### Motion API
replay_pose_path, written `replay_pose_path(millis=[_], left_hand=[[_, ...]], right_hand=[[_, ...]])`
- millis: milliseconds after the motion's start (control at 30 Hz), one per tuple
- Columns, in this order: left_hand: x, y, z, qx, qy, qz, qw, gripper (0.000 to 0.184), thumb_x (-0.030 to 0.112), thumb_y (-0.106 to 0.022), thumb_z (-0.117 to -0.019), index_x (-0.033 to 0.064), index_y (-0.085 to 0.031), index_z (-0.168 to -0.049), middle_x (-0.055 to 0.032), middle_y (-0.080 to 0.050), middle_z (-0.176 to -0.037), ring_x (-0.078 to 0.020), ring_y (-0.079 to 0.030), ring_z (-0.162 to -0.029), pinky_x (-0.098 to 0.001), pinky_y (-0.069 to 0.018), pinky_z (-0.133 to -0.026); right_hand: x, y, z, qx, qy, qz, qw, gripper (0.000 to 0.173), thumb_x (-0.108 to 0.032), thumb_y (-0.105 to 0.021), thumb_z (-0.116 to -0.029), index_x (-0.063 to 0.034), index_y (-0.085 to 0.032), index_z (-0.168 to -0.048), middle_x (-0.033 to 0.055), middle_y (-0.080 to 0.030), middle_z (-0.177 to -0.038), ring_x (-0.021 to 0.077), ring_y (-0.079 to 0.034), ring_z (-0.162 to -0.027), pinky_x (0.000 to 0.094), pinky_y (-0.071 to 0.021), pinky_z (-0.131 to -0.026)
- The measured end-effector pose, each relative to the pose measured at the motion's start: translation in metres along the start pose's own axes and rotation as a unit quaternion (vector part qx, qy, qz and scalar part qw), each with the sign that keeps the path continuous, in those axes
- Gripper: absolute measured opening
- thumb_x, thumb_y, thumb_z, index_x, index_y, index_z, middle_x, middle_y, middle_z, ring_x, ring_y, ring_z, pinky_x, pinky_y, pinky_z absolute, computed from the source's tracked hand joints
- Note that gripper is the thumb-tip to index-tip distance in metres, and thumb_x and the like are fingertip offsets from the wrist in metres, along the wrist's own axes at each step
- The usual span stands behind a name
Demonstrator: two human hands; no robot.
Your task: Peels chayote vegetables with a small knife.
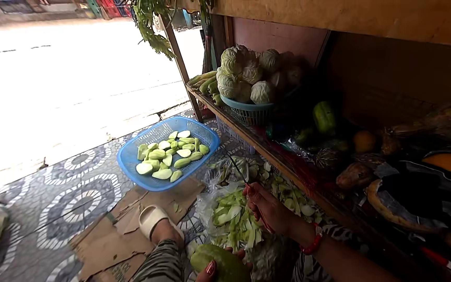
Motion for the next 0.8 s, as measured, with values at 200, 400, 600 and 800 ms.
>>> replay_pose_path(millis=[200,400,600,800], left_hand=[[0.008,0.023,-0.003,0.034,-0.049,-0.094,0.994,0.063,0.034,-0.071,-0.0866,0.0083,-0.046,-0.138,-0.0128,-0.072,-0.113,-0.0305,-0.072,-0.104,-0.0504,-0.0595,-0.088],[0.025,0.034,0.003,0.161,-0.146,-0.363,0.906,0.068,0.015,-0.077,-0.0752,0.0016,-0.050,-0.137,-0.0055,-0.069,-0.107,-0.0107,-0.070,-0.091,-0.0288,-0.0603,-0.082],[0.025,0.047,-0.004,0.172,-0.136,-0.499,0.838,0.042,0.023,-0.084,-0.0788,0.0023,-0.065,-0.111,-0.0030,-0.070,-0.095,-0.0081,-0.068,-0.088,-0.0297,-0.0571,-0.085],[0.018,0.049,-0.005,0.163,-0.088,-0.543,0.819,0.035,0.013,-0.078,-0.0822,0.0004,-0.065,-0.112,-0.0061,-0.069,-0.098,-0.0103,-0.066,-0.091,-0.0323,-0.0541,-0.087]], right_hand=[[-0.004,-0.001,0.006,-0.033,0.042,0.185,0.981,0.036,-0.023,-0.053,-0.1049,-0.0012,-0.057,-0.134,0.0108,-0.064,-0.101,0.0130,-0.059,-0.082,0.0303,-0.0500,-0.076],[0.000,-0.039,0.021,-0.103,0.057,0.192,0.974,0.036,-0.033,-0.046,-0.1075,-0.0017,-0.061,-0.119,0.0012,-0.052,-0.081,0.0078,-0.047,-0.067,0.0270,-0.0421,-0.064],[0.000,-0.070,0.051,-0.082,0.222,0.352,0.906,0.050,-0.039,-0.038,-0.1060,-0.0044,-0.068,-0.128,0.0114,-0.067,-0.078,0.0253,-0.062,-0.066,0.0459,-0.0507,-0.061],[0.015,-0.081,0.076,-0.056,0.304,0.444,0.841,0.064,-0.051,-0.042,-0.1013,-0.0037,-0.065,-0.137,0.0071,-0.061,-0.060,0.0242,-0.057,-0.048,0.0430,-0.0461,-0.045]])
Point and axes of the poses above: each hand's wrist, its own z-axis away from the middle knuckle, its own y-axis out of the back of the hand, x = y × z, the point moved 10 cm from there along -z, towards the middle knuckle
